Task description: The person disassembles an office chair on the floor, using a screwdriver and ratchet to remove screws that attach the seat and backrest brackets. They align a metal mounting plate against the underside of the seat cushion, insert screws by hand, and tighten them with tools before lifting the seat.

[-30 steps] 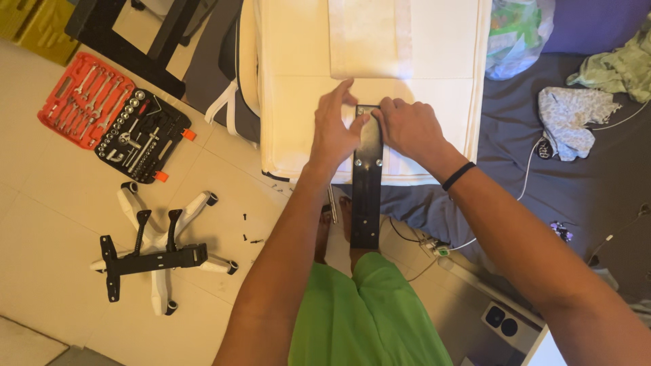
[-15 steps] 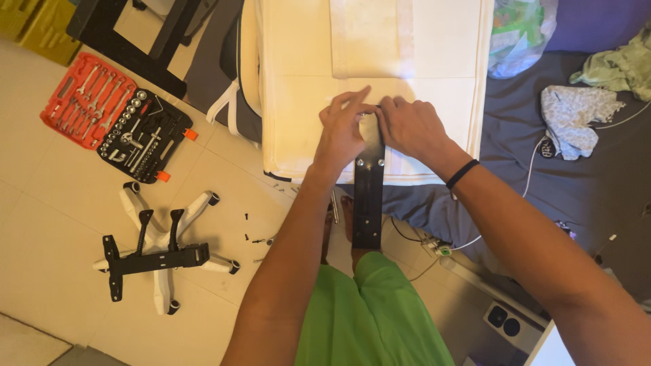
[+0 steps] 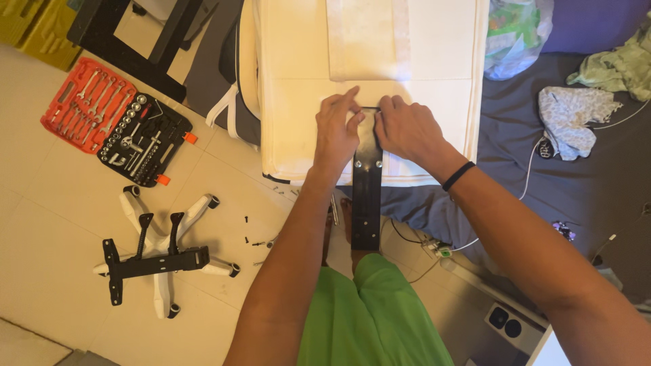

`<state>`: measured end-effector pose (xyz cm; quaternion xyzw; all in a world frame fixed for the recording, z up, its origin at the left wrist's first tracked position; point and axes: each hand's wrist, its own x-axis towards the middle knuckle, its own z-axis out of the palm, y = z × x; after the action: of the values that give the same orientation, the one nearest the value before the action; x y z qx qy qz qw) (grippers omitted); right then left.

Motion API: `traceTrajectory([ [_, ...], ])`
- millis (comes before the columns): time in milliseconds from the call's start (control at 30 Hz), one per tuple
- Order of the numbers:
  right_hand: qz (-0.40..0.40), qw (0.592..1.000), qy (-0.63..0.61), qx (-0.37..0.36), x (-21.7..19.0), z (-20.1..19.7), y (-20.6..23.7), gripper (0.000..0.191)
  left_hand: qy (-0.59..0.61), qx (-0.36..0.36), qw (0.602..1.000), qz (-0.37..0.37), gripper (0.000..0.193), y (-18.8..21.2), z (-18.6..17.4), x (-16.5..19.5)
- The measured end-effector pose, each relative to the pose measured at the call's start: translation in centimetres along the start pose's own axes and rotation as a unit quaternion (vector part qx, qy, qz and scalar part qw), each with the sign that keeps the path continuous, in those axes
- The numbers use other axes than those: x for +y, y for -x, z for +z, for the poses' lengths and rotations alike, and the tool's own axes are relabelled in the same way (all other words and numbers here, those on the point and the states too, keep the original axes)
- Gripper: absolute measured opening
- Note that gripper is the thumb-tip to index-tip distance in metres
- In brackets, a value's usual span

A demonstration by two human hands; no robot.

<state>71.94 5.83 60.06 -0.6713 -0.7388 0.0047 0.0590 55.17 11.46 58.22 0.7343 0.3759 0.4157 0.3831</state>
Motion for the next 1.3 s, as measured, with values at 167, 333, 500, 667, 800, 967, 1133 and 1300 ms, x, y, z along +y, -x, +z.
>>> traceTrajectory([
  [167, -0.034, 0.999, 0.038, -0.018, -0.2, -0.2, -0.1, 0.022, -0.027, 0.026, 0.999, 0.018, 0.058, 0.1, 0.0, 0.0],
  [333, 0.003, 1.000, -0.006, -0.023, -0.3, -0.2, -0.1, 0.023, -0.012, -0.004, 1.000, 0.010, 0.056, -0.2, -0.3, -0.3],
  [500, 0.010, 1.000, 0.007, -0.014, -0.2, 0.1, 0.1, 0.032, -0.004, 0.052, 0.999, 0.011, 0.060, 0.1, -0.1, 0.0],
  [667, 0.011, 1.000, 0.014, -0.008, -0.4, 0.4, 0.0, 0.029, -0.017, 0.009, 0.999, 0.039, 0.059, -0.2, -0.3, 0.1],
  [800, 0.035, 0.999, 0.016, 0.017, -0.9, 0.7, 0.3, 0.032, -0.001, 0.040, 0.999, 0.009, 0.058, -0.2, -0.2, 0.3],
  [967, 0.039, 0.999, 0.024, 0.008, -0.9, 1.1, 0.0, 0.029, -0.030, 0.032, 0.999, 0.025, 0.056, -0.1, 0.0, 0.5],
  [1133, 0.102, 0.995, 0.004, -0.017, -1.4, 0.4, -0.3, 0.041, -0.034, 0.005, 0.999, 0.036, 0.057, 0.4, -0.7, 0.8],
  [1300, 0.150, 0.986, -0.070, -0.018, -4.3, -1.1, 4.7, 0.031, -0.021, 0.049, 0.998, -0.023, 0.050, 0.1, -0.7, 1.7],
])
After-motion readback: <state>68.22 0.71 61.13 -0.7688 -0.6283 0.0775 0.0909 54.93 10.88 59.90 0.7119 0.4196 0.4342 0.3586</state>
